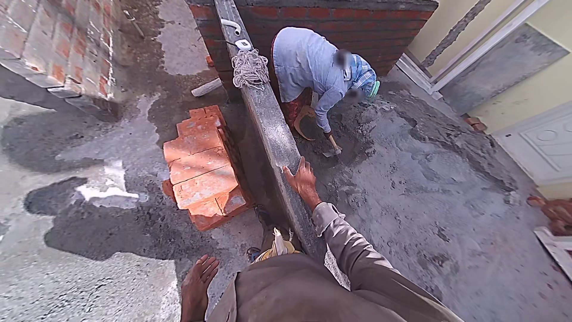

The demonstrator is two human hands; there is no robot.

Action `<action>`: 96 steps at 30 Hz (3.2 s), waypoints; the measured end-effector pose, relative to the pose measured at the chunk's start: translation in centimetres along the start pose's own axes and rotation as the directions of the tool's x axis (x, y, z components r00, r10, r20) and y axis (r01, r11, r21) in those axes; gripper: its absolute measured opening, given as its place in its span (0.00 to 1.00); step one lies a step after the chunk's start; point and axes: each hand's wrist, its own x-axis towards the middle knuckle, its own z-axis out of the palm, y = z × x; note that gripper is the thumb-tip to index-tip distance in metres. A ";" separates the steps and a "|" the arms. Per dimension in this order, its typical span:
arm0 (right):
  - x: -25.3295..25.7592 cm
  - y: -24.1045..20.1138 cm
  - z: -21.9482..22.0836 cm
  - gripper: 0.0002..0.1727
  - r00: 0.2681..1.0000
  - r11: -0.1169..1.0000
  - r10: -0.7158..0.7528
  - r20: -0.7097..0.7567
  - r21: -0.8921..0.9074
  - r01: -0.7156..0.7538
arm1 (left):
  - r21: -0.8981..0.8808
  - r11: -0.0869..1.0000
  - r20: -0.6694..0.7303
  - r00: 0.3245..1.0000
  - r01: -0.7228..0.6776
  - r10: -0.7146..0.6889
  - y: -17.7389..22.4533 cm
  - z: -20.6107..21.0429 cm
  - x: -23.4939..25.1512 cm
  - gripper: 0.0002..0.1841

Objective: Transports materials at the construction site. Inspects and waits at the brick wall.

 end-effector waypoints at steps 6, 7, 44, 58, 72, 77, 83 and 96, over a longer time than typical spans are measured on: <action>0.1 0.0 0.0 0.57 1.000 1.000 0.003 0.009 -0.007 -0.003 | 0.006 1.000 0.011 1.000 0.001 -0.001 -0.1 0.0 0.1 0.28; 0.1 0.0 0.1 0.57 1.000 1.000 0.003 0.008 -0.008 -0.003 | 0.005 1.000 0.010 1.000 0.002 -0.002 -0.1 0.0 0.0 0.28; -0.1 0.0 -0.1 0.57 1.000 1.000 0.010 0.010 0.014 -0.010 | 0.005 1.000 0.011 1.000 0.006 -0.006 -0.4 -0.2 0.3 0.28; 0.0 0.1 0.1 0.57 1.000 1.000 0.003 0.001 0.010 -0.003 | 0.000 1.000 0.011 1.000 0.004 -0.004 -0.3 0.0 0.1 0.27; 0.0 0.0 0.1 0.58 1.000 1.000 0.006 0.002 0.002 -0.006 | -0.017 1.000 0.006 1.000 0.010 -0.010 -0.3 0.1 0.4 0.27; 0.1 0.1 0.1 0.58 1.000 1.000 0.012 0.012 0.003 -0.012 | -0.016 1.000 0.005 1.000 0.015 -0.015 -0.3 0.2 0.3 0.27; 0.1 0.1 0.1 0.57 1.000 1.000 0.013 0.014 0.002 -0.013 | -0.010 1.000 0.006 1.000 0.011 -0.011 -0.5 0.0 0.4 0.27; 0.0 0.1 0.0 0.57 1.000 1.000 0.004 0.005 0.003 -0.004 | -0.019 1.000 0.007 1.000 0.006 -0.006 -0.8 -0.1 0.5 0.27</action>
